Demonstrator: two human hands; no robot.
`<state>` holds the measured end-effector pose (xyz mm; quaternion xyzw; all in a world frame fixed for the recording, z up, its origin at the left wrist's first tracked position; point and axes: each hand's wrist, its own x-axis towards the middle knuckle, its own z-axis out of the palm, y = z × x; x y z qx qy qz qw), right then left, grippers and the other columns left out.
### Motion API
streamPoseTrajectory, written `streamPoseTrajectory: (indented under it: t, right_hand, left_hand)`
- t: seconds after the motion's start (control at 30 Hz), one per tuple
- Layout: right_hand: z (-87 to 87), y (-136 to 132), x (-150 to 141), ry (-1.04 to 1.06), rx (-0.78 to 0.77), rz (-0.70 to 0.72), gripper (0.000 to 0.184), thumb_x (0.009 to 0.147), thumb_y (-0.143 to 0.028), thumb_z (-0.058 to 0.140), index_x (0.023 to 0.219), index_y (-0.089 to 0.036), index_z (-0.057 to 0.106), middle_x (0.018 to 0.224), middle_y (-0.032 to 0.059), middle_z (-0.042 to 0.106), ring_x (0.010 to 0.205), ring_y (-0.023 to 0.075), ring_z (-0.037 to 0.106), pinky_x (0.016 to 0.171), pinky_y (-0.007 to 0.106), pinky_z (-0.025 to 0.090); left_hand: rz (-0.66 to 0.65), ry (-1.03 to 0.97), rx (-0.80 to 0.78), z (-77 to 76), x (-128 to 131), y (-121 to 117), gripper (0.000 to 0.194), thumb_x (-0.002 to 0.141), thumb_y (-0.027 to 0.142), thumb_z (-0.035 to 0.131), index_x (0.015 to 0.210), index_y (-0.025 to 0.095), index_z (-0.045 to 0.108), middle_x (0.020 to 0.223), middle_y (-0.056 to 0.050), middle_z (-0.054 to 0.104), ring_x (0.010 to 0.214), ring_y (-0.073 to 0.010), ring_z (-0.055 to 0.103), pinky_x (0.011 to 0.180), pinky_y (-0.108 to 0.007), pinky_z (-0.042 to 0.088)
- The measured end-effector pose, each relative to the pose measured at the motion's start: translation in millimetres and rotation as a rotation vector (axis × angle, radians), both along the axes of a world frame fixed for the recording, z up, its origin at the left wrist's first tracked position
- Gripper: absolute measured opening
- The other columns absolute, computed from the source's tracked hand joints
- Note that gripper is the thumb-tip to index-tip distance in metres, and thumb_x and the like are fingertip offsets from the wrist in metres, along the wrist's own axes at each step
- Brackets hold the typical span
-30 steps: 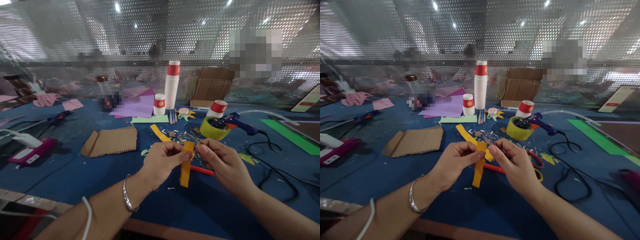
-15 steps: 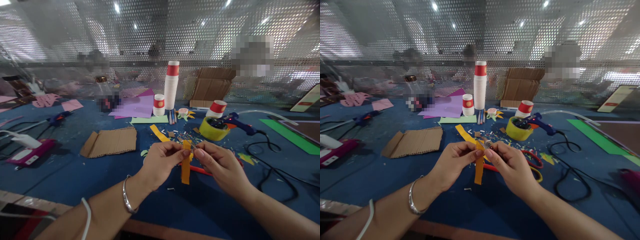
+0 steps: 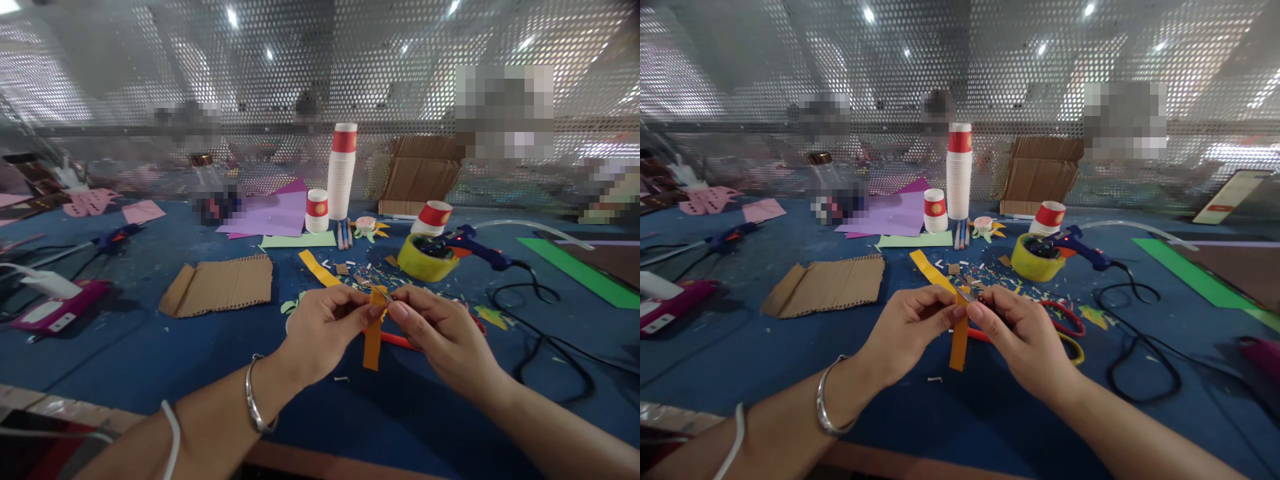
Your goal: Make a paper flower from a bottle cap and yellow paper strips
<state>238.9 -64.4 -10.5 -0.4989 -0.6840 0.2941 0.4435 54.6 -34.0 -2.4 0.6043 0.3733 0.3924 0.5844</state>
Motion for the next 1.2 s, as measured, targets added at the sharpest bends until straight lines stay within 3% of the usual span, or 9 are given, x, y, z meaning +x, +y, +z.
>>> streamPoseTrajectory:
  t: [1.2]
  right_hand:
    - [1.9, -0.1, 0.6, -0.031, 0.044, 0.009, 0.043, 0.1, -0.052, 0.051, 0.071, -0.02, 0.057, 0.057, -0.0049, 0.042, 0.051, 0.0099, 0.035, 0.048, 0.025, 0.029]
  left_hand:
    - [-0.041, -0.084, -0.023, -1.0, 1.5, -1.0, 0.015, 0.08, 0.03, 0.076, 0.08, 0.015, 0.073, 0.081, -0.003, 0.071, 0.077, -0.013, 0.064, 0.076, -0.026, 0.053]
